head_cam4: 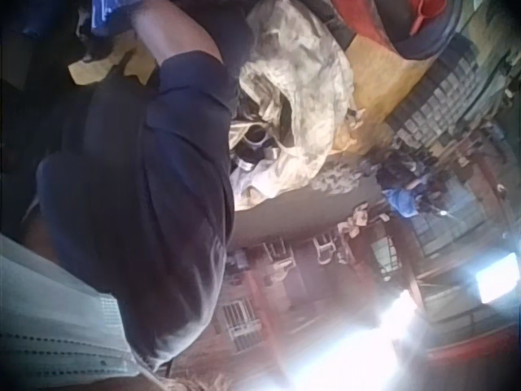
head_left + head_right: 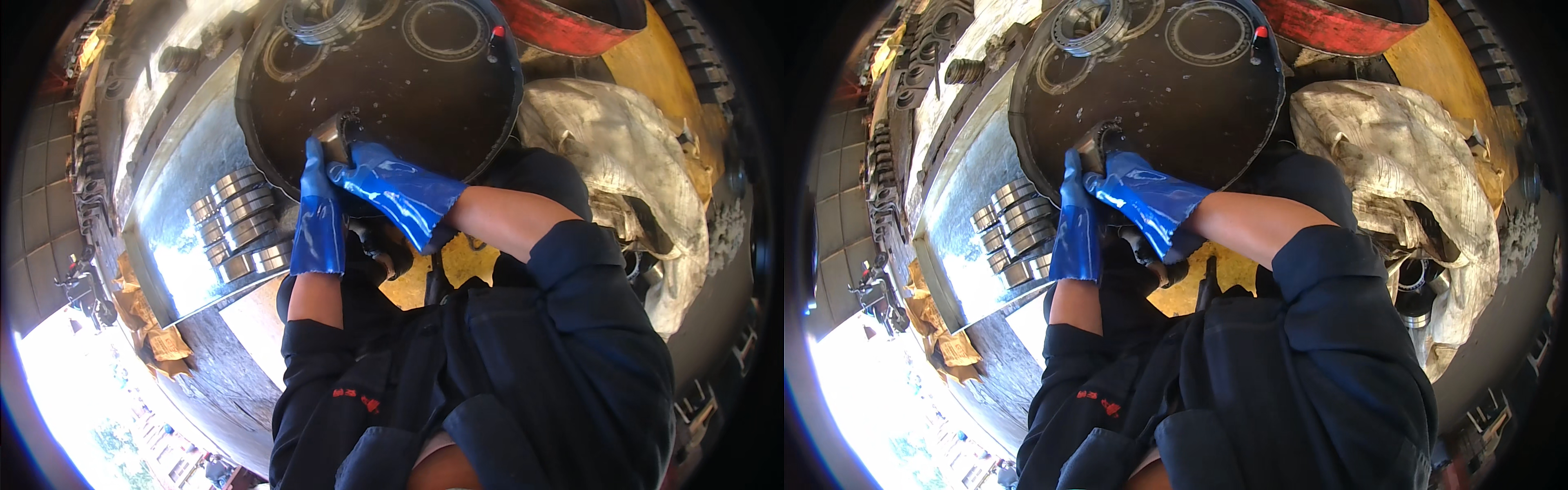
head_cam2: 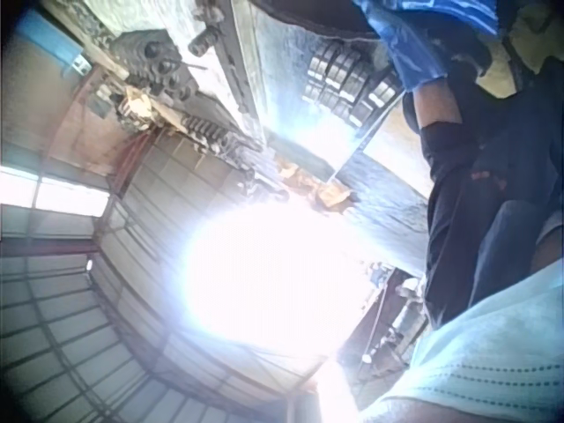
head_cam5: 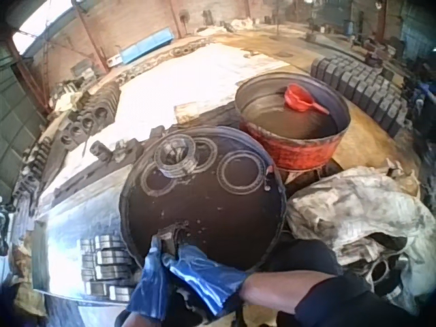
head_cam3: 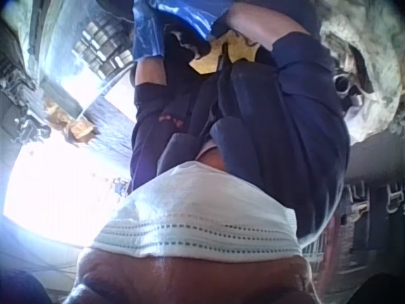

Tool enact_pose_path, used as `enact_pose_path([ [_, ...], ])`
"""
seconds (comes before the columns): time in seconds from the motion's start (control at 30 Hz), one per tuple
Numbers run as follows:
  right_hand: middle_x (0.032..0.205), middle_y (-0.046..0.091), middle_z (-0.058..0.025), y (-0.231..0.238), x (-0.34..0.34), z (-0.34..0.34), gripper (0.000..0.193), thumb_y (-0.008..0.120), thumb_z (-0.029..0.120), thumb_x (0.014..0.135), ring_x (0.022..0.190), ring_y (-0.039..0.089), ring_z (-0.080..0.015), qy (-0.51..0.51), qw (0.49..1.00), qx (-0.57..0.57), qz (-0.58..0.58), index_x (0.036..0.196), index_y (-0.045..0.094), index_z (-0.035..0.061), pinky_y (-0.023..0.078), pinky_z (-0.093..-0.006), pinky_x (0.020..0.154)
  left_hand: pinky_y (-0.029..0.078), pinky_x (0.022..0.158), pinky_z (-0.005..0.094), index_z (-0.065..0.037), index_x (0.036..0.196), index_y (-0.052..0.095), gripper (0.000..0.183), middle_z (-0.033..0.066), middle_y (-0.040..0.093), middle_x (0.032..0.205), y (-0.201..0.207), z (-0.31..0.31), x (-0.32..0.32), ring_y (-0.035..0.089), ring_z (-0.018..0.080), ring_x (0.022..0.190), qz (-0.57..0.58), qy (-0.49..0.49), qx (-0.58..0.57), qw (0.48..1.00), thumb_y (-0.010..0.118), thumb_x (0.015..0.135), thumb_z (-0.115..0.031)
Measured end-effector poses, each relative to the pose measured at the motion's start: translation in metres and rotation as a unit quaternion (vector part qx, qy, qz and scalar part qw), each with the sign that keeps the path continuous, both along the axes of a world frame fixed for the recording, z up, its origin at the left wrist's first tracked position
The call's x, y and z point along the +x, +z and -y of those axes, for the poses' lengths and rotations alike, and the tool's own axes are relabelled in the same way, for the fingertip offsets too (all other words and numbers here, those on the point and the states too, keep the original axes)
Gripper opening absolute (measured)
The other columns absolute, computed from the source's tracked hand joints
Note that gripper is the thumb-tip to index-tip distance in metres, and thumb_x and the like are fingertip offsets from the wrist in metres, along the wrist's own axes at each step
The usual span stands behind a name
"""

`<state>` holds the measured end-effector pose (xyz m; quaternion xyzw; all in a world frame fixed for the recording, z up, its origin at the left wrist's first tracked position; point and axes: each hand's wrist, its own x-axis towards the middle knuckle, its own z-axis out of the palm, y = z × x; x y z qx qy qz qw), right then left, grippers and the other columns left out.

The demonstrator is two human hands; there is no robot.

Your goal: The person washes metal bearings by dipping and scrubbing them in a fluid basin by hand, then sets them onto a metal tray.

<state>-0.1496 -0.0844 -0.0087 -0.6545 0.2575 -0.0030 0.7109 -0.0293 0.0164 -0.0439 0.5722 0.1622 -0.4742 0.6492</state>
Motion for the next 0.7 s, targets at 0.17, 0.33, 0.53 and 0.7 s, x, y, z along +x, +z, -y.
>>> enact_pose_path([
  [0.17, 0.092, 0.072, -0.0238, 0.018, -0.002, -0.003, 0.05, 0.064, 0.044, 0.098, 0.088, 0.071, -0.0391, 0.007, 0.982, -0.188, -0.007, 0.11, 0.071, -0.0031, 0.055, -0.048, 0.08, 0.057, 0.098, 0.0457, -0.006, 0.141, 0.058, 0.075, 0.017, 0.069, 0.127, 0.013, -0.002, 0.0, 0.069, 0.0318, 0.11, 0.054, -0.018, -0.139, 0.989, 0.053, 0.099, -0.068],
  [0.33, 0.088, 0.071, -0.022, 0.021, -0.012, 0.001, 0.045, 0.061, 0.041, 0.099, 0.083, 0.07, -0.0366, -0.004, 0.963, -0.263, 0.057, 0.101, 0.074, -0.0023, 0.055, -0.0472, 0.077, 0.06, 0.092, 0.0415, -0.005, 0.136, 0.063, 0.063, 0.0155, 0.072, 0.122, 0.035, 0.008, -0.008, 0.072, 0.0271, 0.105, 0.193, -0.017, -0.169, 0.966, 0.047, 0.106, -0.058],
  [0.53, 0.088, 0.071, -0.0214, 0.043, -0.037, 0.026, 0.044, 0.06, 0.04, 0.099, 0.082, 0.07, -0.0354, 0.088, 0.969, -0.226, 0.051, 0.098, 0.074, -0.002, 0.054, -0.0469, 0.076, 0.061, 0.089, 0.0393, -0.003, 0.13, 0.066, 0.064, 0.0162, 0.074, 0.117, 0.039, 0.015, -0.013, 0.074, 0.0267, 0.099, 0.241, -0.039, -0.17, 0.955, 0.043, 0.107, -0.058],
  [0.7, 0.087, 0.071, -0.021, 0.058, -0.043, 0.041, 0.044, 0.059, 0.039, 0.1, 0.081, 0.07, -0.0343, 0.123, 0.964, -0.229, 0.049, 0.096, 0.075, -0.0017, 0.054, -0.0466, 0.075, 0.059, 0.095, 0.0435, 0.001, 0.132, 0.062, 0.061, 0.0187, 0.073, 0.118, 0.045, 0.024, -0.02, 0.072, 0.03, 0.104, 0.215, -0.014, -0.125, 0.968, 0.048, 0.107, -0.053],
])
